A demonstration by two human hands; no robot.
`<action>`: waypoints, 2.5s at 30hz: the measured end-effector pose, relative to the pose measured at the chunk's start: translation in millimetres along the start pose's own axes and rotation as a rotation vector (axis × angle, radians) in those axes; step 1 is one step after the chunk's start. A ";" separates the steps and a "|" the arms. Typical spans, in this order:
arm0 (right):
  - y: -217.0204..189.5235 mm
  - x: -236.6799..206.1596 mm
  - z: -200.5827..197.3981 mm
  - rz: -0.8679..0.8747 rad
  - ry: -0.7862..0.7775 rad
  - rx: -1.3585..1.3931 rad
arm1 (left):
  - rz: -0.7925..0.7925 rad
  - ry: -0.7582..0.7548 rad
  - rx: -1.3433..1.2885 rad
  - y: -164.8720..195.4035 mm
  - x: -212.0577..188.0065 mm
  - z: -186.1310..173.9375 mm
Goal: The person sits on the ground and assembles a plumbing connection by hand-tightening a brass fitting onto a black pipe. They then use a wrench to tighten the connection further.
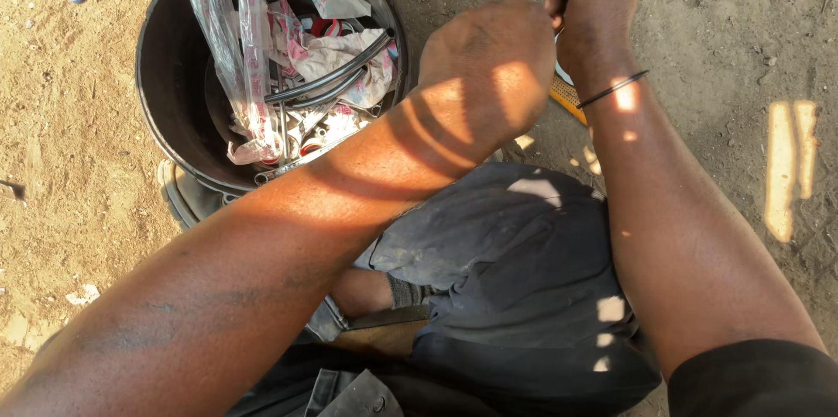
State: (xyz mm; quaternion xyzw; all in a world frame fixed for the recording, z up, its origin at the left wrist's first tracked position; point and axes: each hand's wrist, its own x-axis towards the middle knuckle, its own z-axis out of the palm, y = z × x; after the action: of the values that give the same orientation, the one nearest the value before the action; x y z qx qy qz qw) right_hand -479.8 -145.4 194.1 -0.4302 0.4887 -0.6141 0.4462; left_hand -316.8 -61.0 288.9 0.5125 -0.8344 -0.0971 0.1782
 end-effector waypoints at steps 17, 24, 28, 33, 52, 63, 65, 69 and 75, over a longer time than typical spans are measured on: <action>32.6 37.9 -23.0 -1.054 -0.024 -0.896 | 0.336 0.301 -0.040 3.6 -19.1 -9.3; 6.7 2.6 -8.0 -0.191 -0.185 -0.085 | 0.399 0.481 -0.030 2.0 -36.8 -14.7; 1.7 -4.1 -5.7 -0.094 -0.200 0.032 | 0.201 0.351 -0.138 7.5 -36.3 -11.0; -0.6 -1.5 -0.4 0.048 -0.176 0.158 | 0.273 0.407 -0.114 3.0 -43.6 -2.1; 21.8 26.0 -24.3 0.140 -0.060 0.236 | 0.055 0.384 -0.164 -38.2 0.8 151.9; 23.8 15.3 -21.5 0.034 -0.115 0.186 | -0.036 0.292 -0.198 -48.3 -91.0 72.3; 20.4 10.9 -20.5 0.020 -0.158 0.168 | 0.003 0.285 -0.171 -42.7 -85.6 46.9; 15.4 3.9 -21.3 -0.019 -0.218 0.131 | 0.060 0.168 -0.049 -25.0 -73.0 -3.6; 8.9 -0.7 -21.6 -0.020 -0.210 0.151 | 0.335 0.343 -0.057 -14.0 -67.2 -42.5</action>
State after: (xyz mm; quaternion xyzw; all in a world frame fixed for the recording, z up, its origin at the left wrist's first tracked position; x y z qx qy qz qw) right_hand -499.3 -141.1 182.0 -0.4623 0.3873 -0.6050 0.5199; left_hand -260.8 -6.8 309.8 0.3708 -0.8621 -0.0012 0.3455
